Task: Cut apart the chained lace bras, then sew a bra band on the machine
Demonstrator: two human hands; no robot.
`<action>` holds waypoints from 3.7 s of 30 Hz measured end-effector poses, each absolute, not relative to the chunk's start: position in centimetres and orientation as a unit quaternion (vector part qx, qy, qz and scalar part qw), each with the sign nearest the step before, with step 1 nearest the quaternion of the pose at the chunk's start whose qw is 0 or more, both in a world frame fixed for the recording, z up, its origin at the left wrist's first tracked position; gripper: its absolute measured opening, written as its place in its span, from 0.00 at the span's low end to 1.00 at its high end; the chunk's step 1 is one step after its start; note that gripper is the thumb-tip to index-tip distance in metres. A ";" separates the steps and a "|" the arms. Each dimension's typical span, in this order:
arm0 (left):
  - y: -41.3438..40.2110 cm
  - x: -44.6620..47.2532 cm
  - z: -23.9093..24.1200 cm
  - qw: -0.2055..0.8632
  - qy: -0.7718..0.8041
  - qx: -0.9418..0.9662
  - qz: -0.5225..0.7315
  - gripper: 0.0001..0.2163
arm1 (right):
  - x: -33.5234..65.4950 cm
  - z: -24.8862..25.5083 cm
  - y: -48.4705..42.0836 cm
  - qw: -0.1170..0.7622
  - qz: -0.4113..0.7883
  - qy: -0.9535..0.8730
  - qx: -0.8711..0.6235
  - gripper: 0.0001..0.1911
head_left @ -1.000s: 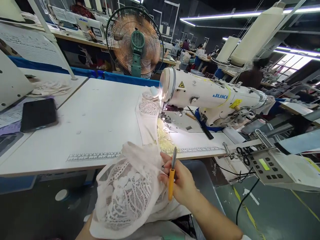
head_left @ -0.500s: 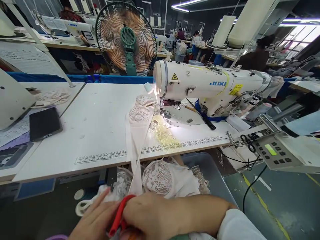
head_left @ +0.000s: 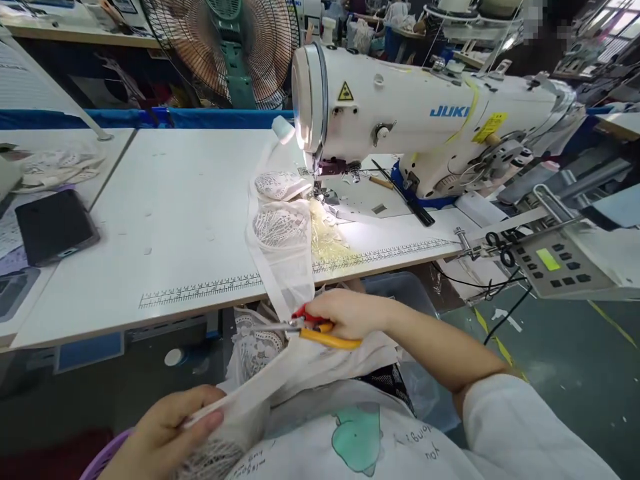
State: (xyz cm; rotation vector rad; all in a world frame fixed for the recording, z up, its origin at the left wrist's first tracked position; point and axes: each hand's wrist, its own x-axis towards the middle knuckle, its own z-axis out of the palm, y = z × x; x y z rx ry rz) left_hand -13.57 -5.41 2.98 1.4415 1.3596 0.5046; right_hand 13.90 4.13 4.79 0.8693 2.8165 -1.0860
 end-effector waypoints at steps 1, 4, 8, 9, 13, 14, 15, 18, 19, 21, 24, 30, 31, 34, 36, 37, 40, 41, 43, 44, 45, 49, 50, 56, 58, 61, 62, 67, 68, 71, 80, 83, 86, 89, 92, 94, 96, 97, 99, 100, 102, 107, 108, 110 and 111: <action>-4.9 -13.9 2.5 0.546 0.568 0.582 0.203 0.16 | 13.7 4.6 4.3 -0.006 -0.344 0.895 0.284 0.08; -3.3 -14.8 1.3 0.565 0.551 0.595 0.152 0.15 | 12.9 4.8 3.7 -0.010 -0.383 0.888 0.252 0.09; -1.9 -14.2 0.5 0.453 0.482 0.740 0.121 0.07 | 12.4 5.7 2.5 0.010 -0.427 0.877 0.220 0.10; -1.8 -13.6 0.4 0.420 0.466 0.765 0.141 0.08 | 12.4 5.9 2.5 0.006 -0.426 0.875 0.230 0.10; -1.8 -9.9 0.3 0.346 0.442 0.789 0.248 0.09 | 12.5 5.5 3.9 -0.020 -0.425 0.867 0.260 0.12; -1.8 -9.1 0.3 0.338 0.453 0.779 0.272 0.08 | 12.5 5.4 4.3 -0.022 -0.429 0.864 0.262 0.12; -1.8 -8.4 0.3 0.335 0.469 0.765 0.288 0.07 | 12.5 5.3 4.6 -0.021 -0.435 0.861 0.263 0.11; -1.3 -7.1 0.6 0.373 0.503 0.718 0.302 0.07 | 12.4 5.4 5.5 -0.023 -0.449 0.854 0.260 0.10; -1.0 -6.8 0.9 0.402 0.503 0.703 0.303 0.07 | 12.3 5.5 5.7 -0.025 -0.452 0.855 0.255 0.10; -0.7 -6.6 1.4 0.465 0.494 0.664 0.316 0.07 | 12.1 5.8 6.1 -0.030 -0.451 0.857 0.247 0.10; -0.3 -6.5 1.9 0.547 0.485 0.587 0.347 0.04 | 12.0 6.2 6.6 -0.022 -0.442 0.861 0.250 0.11; 0.0 -6.6 2.1 0.660 0.498 0.438 0.354 0.09 | 12.0 6.4 7.7 -0.037 -0.401 0.881 0.249 0.12; 0.1 -6.6 2.2 0.665 0.505 0.422 0.353 0.10 | 12.0 6.4 7.7 -0.041 -0.396 0.884 0.246 0.11; 0.2 -6.4 2.2 0.670 0.527 0.388 0.351 0.12 | 11.8 6.5 7.6 -0.042 -0.393 0.885 0.245 0.12; 0.3 -6.2 2.2 0.667 0.533 0.378 0.358 0.12 | 11.7 6.7 7.5 -0.040 -0.395 0.884 0.247 0.13; 0.3 -6.1 2.2 0.666 0.535 0.375 0.359 0.12 | 11.6 6.8 7.4 -0.040 -0.395 0.883 0.248 0.13; 0.3 -5.9 2.2 0.663 0.541 0.367 0.364 0.12 | 11.6 6.9 7.4 -0.043 -0.396 0.883 0.249 0.14; 0.2 -5.9 2.2 0.663 0.541 0.365 0.367 0.12 | 11.7 6.8 7.4 -0.046 -0.395 0.883 0.248 0.14; 0.2 -5.8 2.3 0.664 0.536 0.359 0.377 0.12 | 11.7 6.8 7.5 -0.051 -0.391 0.886 0.244 0.14; 0.2 -5.8 2.3 0.666 0.534 0.355 0.381 0.11 | 11.7 6.7 7.5 -0.055 -0.389 0.887 0.242 0.14; 0.2 -5.8 2.3 0.667 0.534 0.353 0.382 0.11 | 11.6 6.6 7.5 -0.059 -0.389 0.887 0.239 0.14; 0.2 -5.7 2.3 0.666 0.533 0.358 0.380 0.11 | 11.5 6.4 7.5 -0.061 -0.387 0.889 0.236 0.14; 0.2 -5.6 2.3 0.665 0.533 0.362 0.378 0.11 | 11.5 6.3 7.5 -0.060 -0.384 0.890 0.238 0.14; -0.1 -5.7 2.0 0.658 0.531 0.390 0.365 0.12 | 11.3 5.9 7.1 -0.066 -0.393 0.885 0.241 0.15; -0.3 -5.9 1.6 0.656 0.526 0.409 0.354 0.12 | 11.3 5.8 7.0 -0.066 -0.403 0.880 0.241 0.14; -0.7 -6.4 0.9 0.655 0.513 0.425 0.357 0.10 | 11.2 5.3 6.9 -0.072 -0.416 0.874 0.241 0.14; -0.8 -6.5 0.7 0.653 0.509 0.425 0.365 0.09 | 11.2 5.2 6.8 -0.077 -0.423 0.869 0.245 0.13; -1.3 -6.8 0.6 0.657 0.538 0.368 0.379 0.08 | 11.9 4.3 4.6 -0.212 -0.472 0.774 0.365 0.13; -1.3 -6.9 0.7 0.659 0.545 0.353 0.380 0.10 | 12.3 4.1 3.8 -0.232 -0.482 0.753 0.383 0.15; -1.3 -7.1 0.9 0.650 0.558 0.329 0.397 0.12 | 13.7 3.4 1.6 -0.167 -0.523 0.756 0.358 0.19; -1.5 -7.7 0.8 0.626 0.575 0.355 0.388 0.10 | 14.1 1.7 -0.5 0.059 -0.487 0.784 0.380 0.23; -1.5 -7.5 0.9 0.630 0.576 0.347 0.389 0.11 | 13.4 2.1 -0.2 0.061 -0.486 0.784 0.381 0.24; -1.6 -7.4 0.9 0.635 0.574 0.334 0.394 0.12 | 12.9 2.4 0.0 0.061 -0.483 0.785 0.382 0.24; -1.6 -7.5 0.9 0.637 0.575 0.326 0.397 0.12 | 12.8 2.5 0.0 0.062 -0.481 0.783 0.389 0.24; -1.6 -7.5 0.9 0.635 0.577 0.327 0.396 0.12 | 12.7 2.2 -0.2 0.060 -0.478 0.778 0.402 0.23; -1.6 -7.4 1.0 0.633 0.577 0.329 0.397 0.12 | 12.5 1.9 -0.5 0.055 -0.480 0.770 0.417 0.23; -1.5 -7.3 1.2 0.632 0.577 0.331 0.398 0.11 | 12.4 1.5 -0.8 0.045 -0.490 0.754 0.435 0.22; -1.6 -7.3 1.3 0.632 0.576 0.333 0.398 0.11 | 12.4 1.3 -0.9 0.037 -0.497 0.746 0.442 0.21; -1.6 -7.3 1.5 0.632 0.571 0.341 0.397 0.10 | 12.5 1.2 -1.1 0.016 -0.511 0.734 0.448 0.19; -1.6 -7.4 1.5 0.630 0.568 0.347 0.400 0.10 | 12.6 1.3 -1.1 0.006 -0.518 0.730 0.446 0.18; -1.8 -7.6 1.5 0.622 0.556 0.362 0.416 0.08 | 13.2 1.6 -1.0 -0.015 -0.524 0.731 0.437 0.17; -2.1 -7.9 1.5 0.616 0.533 0.396 0.424 0.05 | 14.7 3.0 -0.7 -0.139 -0.493 0.736 0.444 0.21; -2.2 -7.8 1.6 0.616 0.535 0.399 0.418 0.05 | 14.6 3.2 -0.7 -0.175 -0.490 0.727 0.448 0.21; -2.3 -7.4 1.9 0.614 0.539 0.415 0.401 0.05 | 14.2 3.4 -0.8 -0.246 -0.489 0.705 0.451 0.20; -2.3 -7.1 2.0 0.611 0.537 0.432 0.390 0.05 | 13.8 3.4 -0.9 -0.273 -0.489 0.696 0.449 0.18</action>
